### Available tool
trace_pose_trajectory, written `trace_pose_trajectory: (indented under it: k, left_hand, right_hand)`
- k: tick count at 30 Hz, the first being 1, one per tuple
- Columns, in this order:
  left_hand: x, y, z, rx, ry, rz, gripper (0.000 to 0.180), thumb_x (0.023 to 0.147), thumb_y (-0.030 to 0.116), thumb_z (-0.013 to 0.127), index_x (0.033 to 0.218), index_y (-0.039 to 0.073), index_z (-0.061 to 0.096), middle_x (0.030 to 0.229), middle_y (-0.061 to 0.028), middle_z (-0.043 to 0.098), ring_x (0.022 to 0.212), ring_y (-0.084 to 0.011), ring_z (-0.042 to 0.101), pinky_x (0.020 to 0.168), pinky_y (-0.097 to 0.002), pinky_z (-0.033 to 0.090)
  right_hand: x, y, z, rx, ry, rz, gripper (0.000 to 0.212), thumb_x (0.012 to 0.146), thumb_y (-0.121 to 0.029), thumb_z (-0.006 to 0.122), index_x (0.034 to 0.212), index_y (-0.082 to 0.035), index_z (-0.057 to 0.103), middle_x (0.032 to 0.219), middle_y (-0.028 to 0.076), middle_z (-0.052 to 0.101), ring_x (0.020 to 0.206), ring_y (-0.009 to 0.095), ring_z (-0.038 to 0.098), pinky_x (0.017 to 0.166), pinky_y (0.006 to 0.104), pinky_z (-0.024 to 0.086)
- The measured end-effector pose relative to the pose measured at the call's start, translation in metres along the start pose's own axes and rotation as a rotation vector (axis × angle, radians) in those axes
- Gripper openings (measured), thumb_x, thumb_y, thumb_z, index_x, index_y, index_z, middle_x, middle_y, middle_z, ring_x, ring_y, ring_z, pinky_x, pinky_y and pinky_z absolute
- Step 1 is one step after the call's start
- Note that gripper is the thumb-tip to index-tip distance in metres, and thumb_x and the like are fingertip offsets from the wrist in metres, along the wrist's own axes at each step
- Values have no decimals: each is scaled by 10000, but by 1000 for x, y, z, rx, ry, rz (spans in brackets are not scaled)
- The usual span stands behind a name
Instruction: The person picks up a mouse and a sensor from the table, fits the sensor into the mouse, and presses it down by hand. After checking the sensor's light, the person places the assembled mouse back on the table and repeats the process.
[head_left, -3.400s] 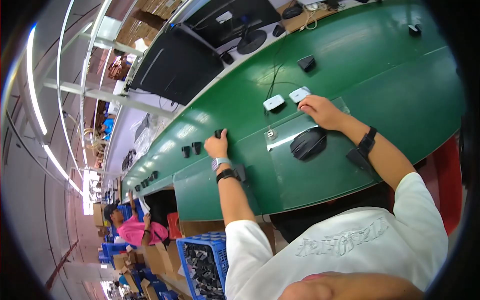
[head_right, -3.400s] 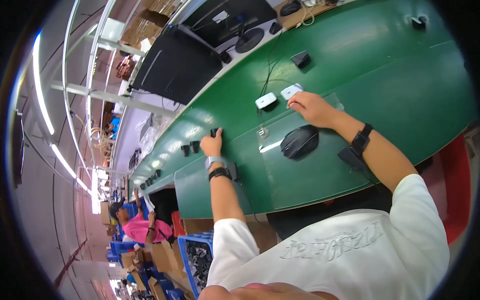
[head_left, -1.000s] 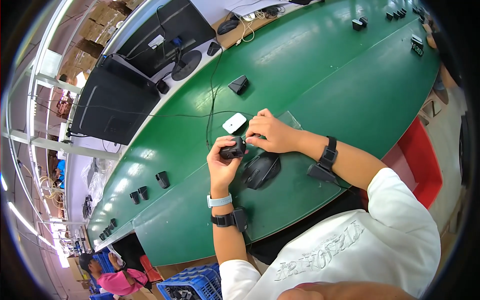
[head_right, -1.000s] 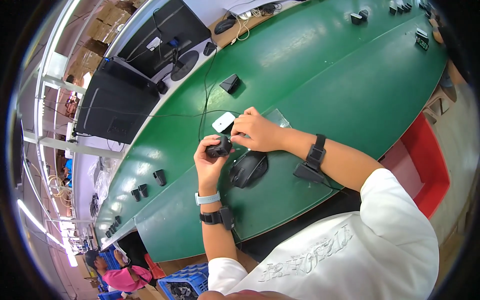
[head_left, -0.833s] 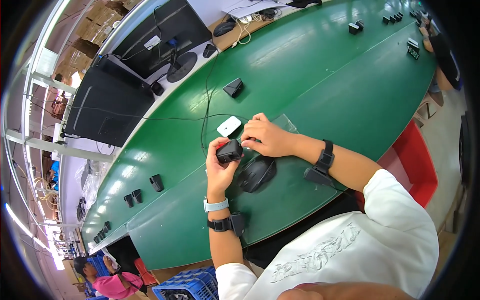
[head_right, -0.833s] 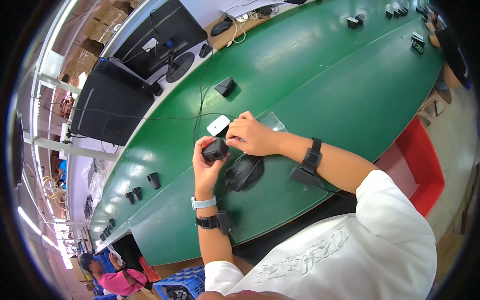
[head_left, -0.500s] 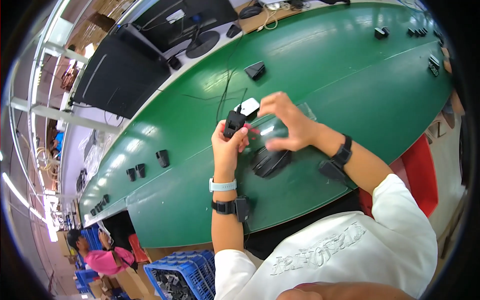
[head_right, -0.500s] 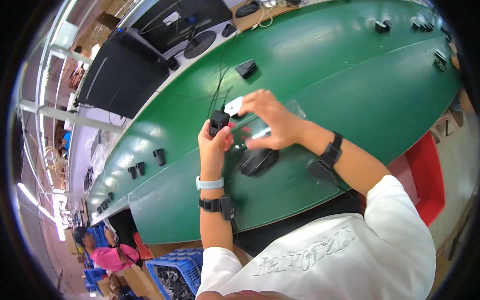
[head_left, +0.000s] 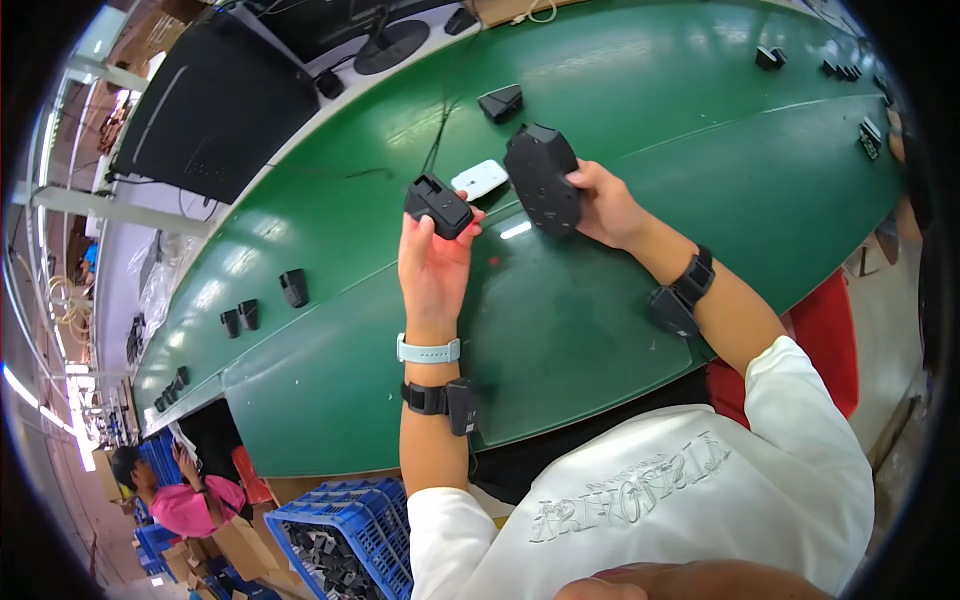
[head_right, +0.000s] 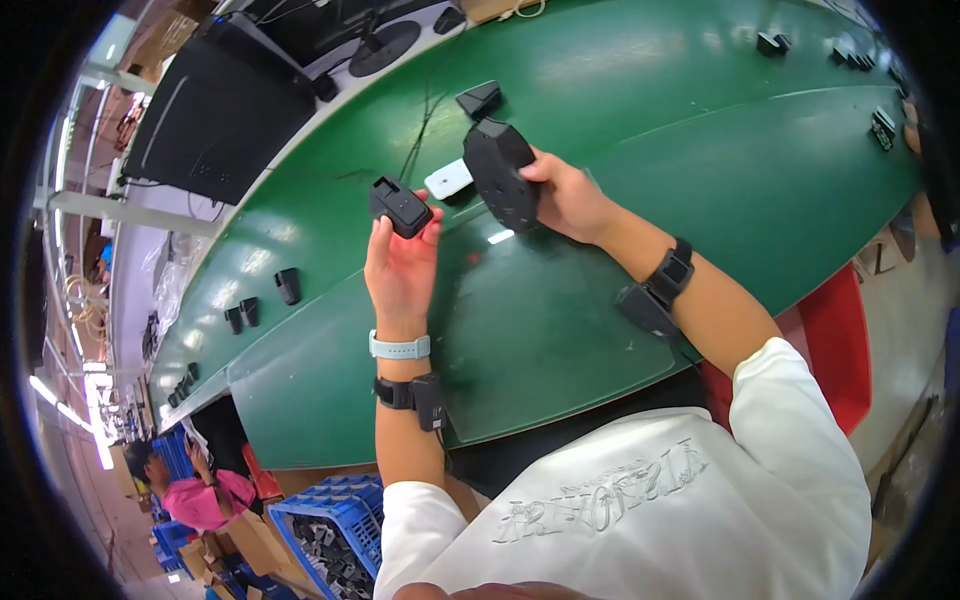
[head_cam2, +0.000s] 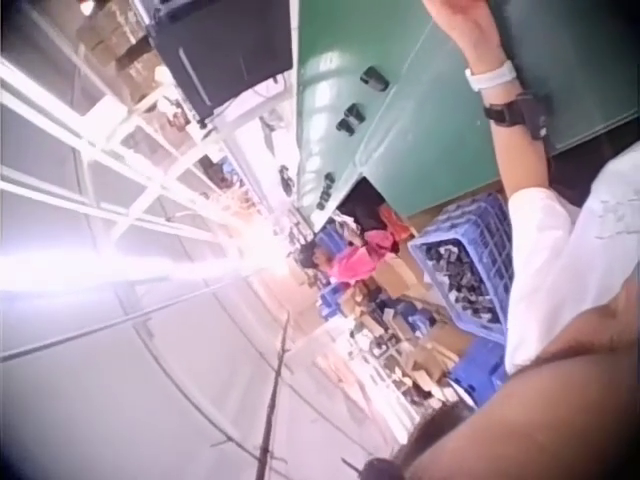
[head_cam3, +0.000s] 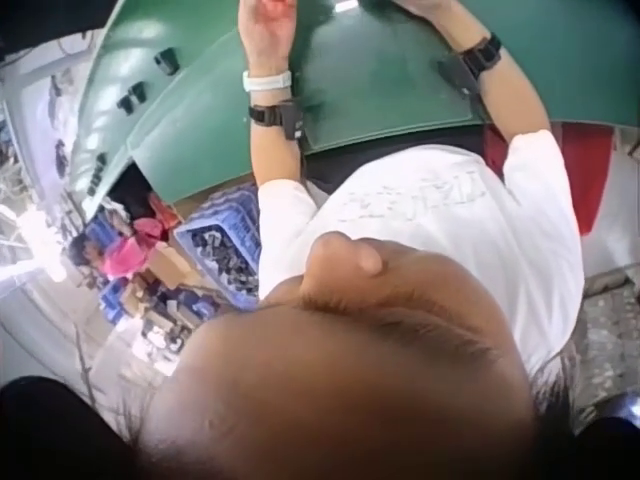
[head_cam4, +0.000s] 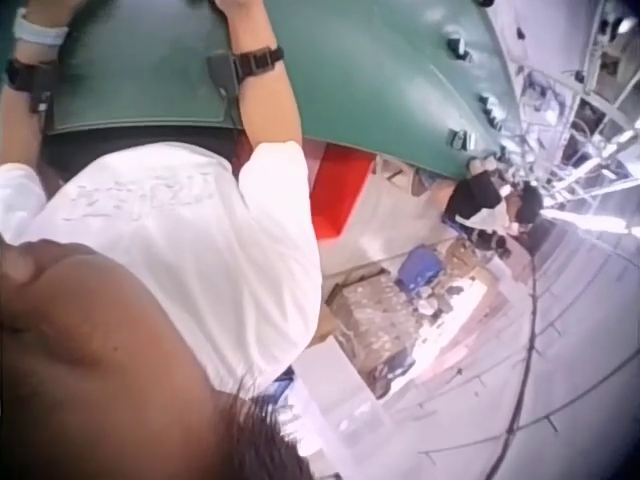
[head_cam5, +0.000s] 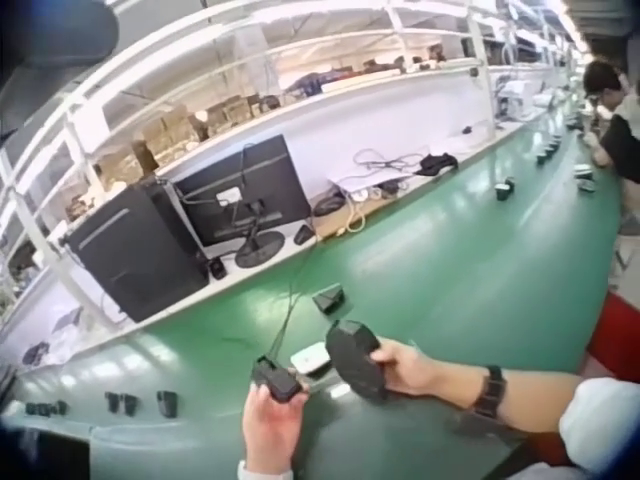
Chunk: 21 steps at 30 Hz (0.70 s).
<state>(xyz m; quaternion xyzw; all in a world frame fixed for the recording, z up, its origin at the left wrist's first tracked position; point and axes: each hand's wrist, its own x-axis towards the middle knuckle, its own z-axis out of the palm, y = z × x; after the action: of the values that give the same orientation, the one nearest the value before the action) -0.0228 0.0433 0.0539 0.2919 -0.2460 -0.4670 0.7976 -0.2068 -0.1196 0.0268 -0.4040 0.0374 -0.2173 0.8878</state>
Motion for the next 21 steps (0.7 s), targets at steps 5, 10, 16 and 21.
trace_pose_trajectory:
  k: [5, 10, 16, 21]
  left_hand:
    - [-1, -18, -2, 483, 79, 56, 552, 928, 2, 693, 1420, -38, 445, 1184, -128, 641, 1003, -205, 662, 886, -327, 556]
    - [-3, -23, 6, 653, 65, 14, 651, 838, -70, 780, 1408, -31, 467, 1036, -49, 634, 910, -129, 622, 856, -291, 547]
    - [0, -25, 10, 753, -15, 32, 634, 800, -112, 781, 1355, -35, 486, 1098, -84, 659, 999, -165, 658, 875, -305, 558]
    - [-3, -30, 0, 730, -37, 38, 554, 769, -131, 718, 1274, -25, 519, 1131, -91, 664, 1004, -171, 679, 876, -303, 566]
  right_hand:
    - [9, 7, 5, -149, 43, -70, 612, 923, -168, 566, 1493, -17, 401, 1287, 91, 601, 1135, 179, 605, 995, 363, 485]
    - [6, 4, 7, -365, 57, -174, 583, 967, -98, 609, 1497, -7, 383, 1335, 85, 572, 1234, 170, 556, 1060, 356, 454]
    - [4, 9, 12, -468, 105, -259, 674, 883, -90, 738, 1473, -10, 422, 1407, 97, 522, 1302, 212, 521, 1111, 383, 417]
    - [-1, 3, 24, -1173, 22, -682, 761, 726, -158, 855, 1406, -58, 529, 1346, 139, 569, 1212, 316, 556, 1041, 422, 468]
